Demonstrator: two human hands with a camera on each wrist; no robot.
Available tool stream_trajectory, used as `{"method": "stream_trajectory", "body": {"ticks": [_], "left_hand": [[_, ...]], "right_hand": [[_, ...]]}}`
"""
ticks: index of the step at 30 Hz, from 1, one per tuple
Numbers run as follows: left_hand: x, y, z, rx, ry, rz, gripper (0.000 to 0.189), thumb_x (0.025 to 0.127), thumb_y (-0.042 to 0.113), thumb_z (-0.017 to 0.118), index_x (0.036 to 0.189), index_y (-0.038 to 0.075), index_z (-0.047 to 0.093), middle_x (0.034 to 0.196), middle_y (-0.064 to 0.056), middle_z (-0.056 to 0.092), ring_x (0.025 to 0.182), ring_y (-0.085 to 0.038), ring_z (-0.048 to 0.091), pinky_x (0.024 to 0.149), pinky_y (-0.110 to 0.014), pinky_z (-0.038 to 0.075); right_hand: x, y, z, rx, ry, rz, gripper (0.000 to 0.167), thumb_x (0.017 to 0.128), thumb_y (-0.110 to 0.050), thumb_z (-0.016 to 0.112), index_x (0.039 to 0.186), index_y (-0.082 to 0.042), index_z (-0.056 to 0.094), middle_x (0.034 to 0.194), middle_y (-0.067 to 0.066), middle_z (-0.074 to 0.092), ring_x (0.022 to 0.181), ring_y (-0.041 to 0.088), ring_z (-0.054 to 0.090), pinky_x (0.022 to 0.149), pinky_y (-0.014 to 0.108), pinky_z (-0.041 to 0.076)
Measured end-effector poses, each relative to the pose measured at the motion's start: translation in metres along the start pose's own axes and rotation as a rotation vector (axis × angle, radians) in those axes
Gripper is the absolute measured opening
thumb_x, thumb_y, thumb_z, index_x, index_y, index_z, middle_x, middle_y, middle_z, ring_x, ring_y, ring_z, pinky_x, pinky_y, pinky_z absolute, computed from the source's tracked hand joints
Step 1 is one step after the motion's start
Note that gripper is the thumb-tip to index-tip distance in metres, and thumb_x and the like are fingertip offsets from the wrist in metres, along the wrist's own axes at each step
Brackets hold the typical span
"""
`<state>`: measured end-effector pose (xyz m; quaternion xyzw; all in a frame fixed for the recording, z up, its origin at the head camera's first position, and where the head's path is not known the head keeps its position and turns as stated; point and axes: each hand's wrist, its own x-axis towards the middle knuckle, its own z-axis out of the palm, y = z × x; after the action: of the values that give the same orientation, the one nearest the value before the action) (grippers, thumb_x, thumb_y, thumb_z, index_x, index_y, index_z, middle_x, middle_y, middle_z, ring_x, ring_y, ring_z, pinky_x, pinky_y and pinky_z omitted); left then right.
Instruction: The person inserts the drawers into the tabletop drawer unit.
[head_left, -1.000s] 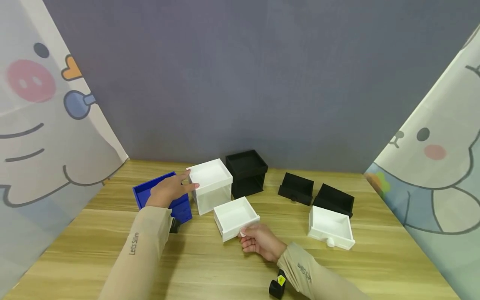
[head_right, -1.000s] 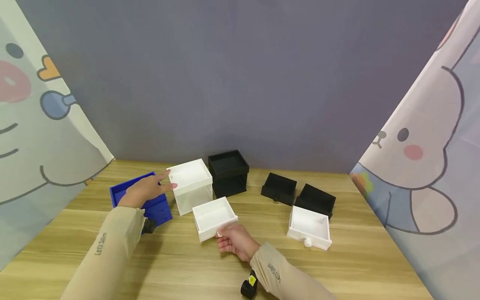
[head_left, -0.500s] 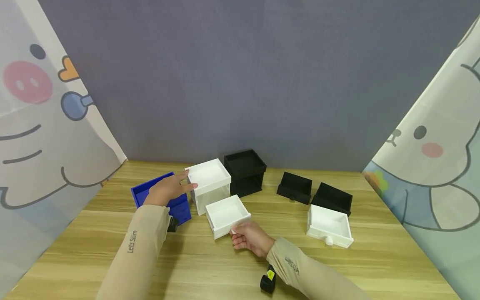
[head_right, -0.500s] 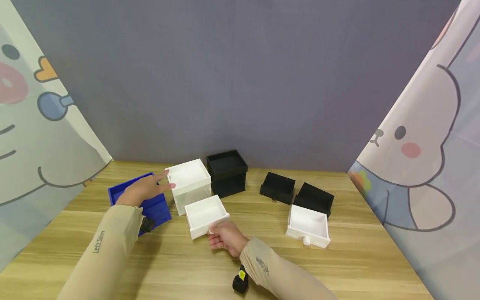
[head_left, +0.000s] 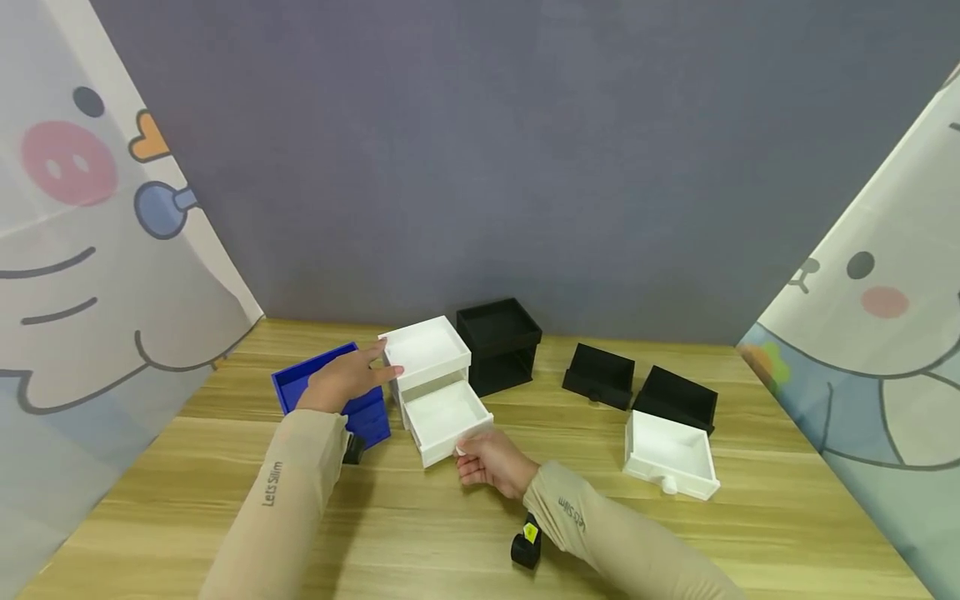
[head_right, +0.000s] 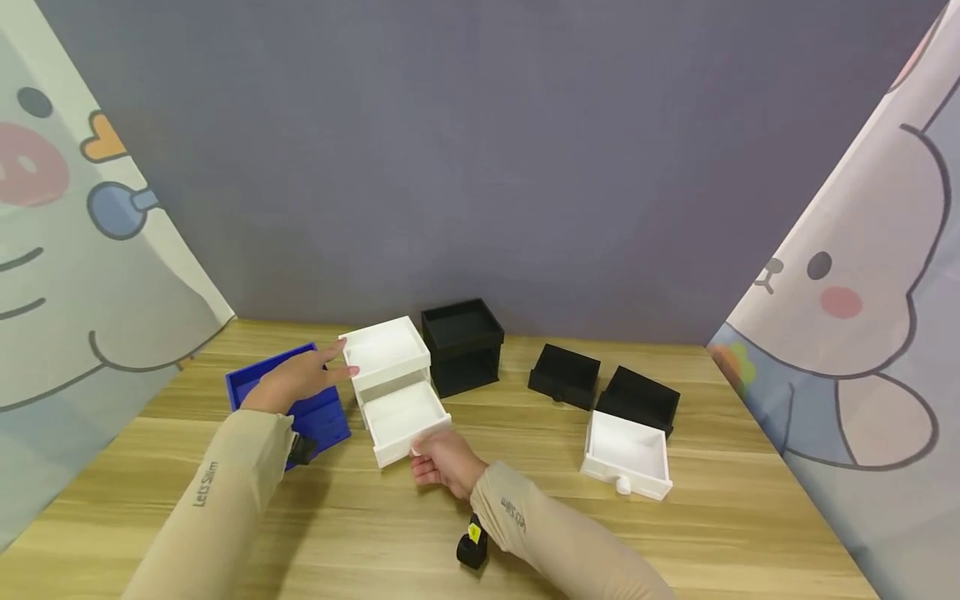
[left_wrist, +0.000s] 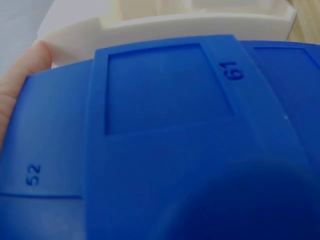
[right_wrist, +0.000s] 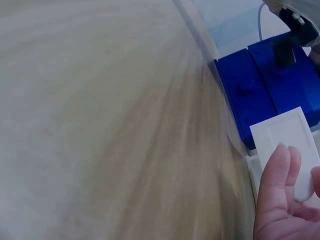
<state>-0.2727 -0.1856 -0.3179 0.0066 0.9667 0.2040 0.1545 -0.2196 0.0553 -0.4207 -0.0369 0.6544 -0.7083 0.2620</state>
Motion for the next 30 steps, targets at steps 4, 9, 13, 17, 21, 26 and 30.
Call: {"method": "stream_trajectory", "body": {"ticks": [4, 9, 13, 17, 21, 26, 30], "left_hand": [[0.001, 0.001, 0.003, -0.002, 0.002, -0.007, 0.080, 0.094, 0.061, 0.043, 0.155, 0.023, 0.010, 0.152, -0.027, 0.021, 0.134, -0.051, 0.024, 0.098, -0.071, 0.024], [0.002, 0.000, 0.003, -0.007, -0.004, -0.009, 0.080, 0.094, 0.061, 0.043, 0.155, 0.023, 0.010, 0.152, -0.027, 0.022, 0.134, -0.051, 0.023, 0.098, -0.072, 0.022], [0.001, 0.001, 0.001, 0.002, -0.011, -0.009, 0.081, 0.094, 0.062, 0.043, 0.156, 0.022, 0.009, 0.152, -0.027, 0.022, 0.134, -0.052, 0.024, 0.097, -0.072, 0.022], [-0.001, 0.002, -0.004, 0.015, -0.012, -0.013, 0.082, 0.094, 0.062, 0.043, 0.156, 0.021, 0.008, 0.151, -0.029, 0.023, 0.133, -0.052, 0.025, 0.096, -0.072, 0.024], [-0.002, 0.002, -0.005, 0.003, -0.016, -0.008, 0.082, 0.094, 0.062, 0.044, 0.155, 0.021, 0.009, 0.151, -0.028, 0.022, 0.133, -0.053, 0.024, 0.097, -0.072, 0.023], [-0.001, 0.001, -0.003, -0.003, -0.018, -0.004, 0.081, 0.093, 0.061, 0.045, 0.155, 0.022, 0.010, 0.152, -0.027, 0.020, 0.134, -0.052, 0.023, 0.098, -0.071, 0.022], [-0.001, 0.000, -0.002, 0.007, -0.004, 0.009, 0.081, 0.093, 0.062, 0.044, 0.155, 0.022, 0.011, 0.151, -0.027, 0.022, 0.133, -0.052, 0.025, 0.098, -0.070, 0.024]], "right_hand": [[0.001, -0.003, -0.001, -0.008, 0.011, 0.014, 0.021, 0.097, -0.003, 0.047, 0.096, 0.016, 0.056, 0.065, 0.001, 0.054, 0.052, 0.003, 0.053, 0.055, 0.018, 0.050], [0.001, -0.004, 0.001, -0.036, 0.009, 0.029, 0.024, 0.097, -0.004, 0.047, 0.098, 0.018, 0.056, 0.066, 0.001, 0.054, 0.053, 0.004, 0.053, 0.056, 0.019, 0.050], [0.001, -0.004, 0.003, -0.045, 0.017, 0.034, 0.023, 0.097, -0.004, 0.047, 0.097, 0.017, 0.057, 0.066, 0.001, 0.054, 0.053, 0.005, 0.053, 0.056, 0.019, 0.050], [0.003, -0.004, 0.005, -0.035, 0.018, 0.035, 0.021, 0.097, -0.004, 0.047, 0.094, 0.014, 0.058, 0.065, 0.001, 0.054, 0.053, 0.005, 0.054, 0.056, 0.020, 0.051], [0.006, -0.003, 0.005, -0.031, 0.014, 0.033, 0.019, 0.097, -0.003, 0.047, 0.092, 0.012, 0.057, 0.065, 0.001, 0.054, 0.052, 0.005, 0.054, 0.055, 0.020, 0.051], [0.010, -0.001, 0.006, -0.033, 0.024, 0.038, 0.018, 0.097, -0.003, 0.046, 0.091, 0.011, 0.056, 0.065, 0.002, 0.054, 0.052, 0.006, 0.053, 0.055, 0.020, 0.051], [0.014, -0.001, 0.007, -0.041, 0.046, 0.042, 0.017, 0.096, -0.002, 0.047, 0.090, 0.009, 0.057, 0.065, 0.002, 0.054, 0.053, 0.007, 0.053, 0.056, 0.021, 0.051]]}}
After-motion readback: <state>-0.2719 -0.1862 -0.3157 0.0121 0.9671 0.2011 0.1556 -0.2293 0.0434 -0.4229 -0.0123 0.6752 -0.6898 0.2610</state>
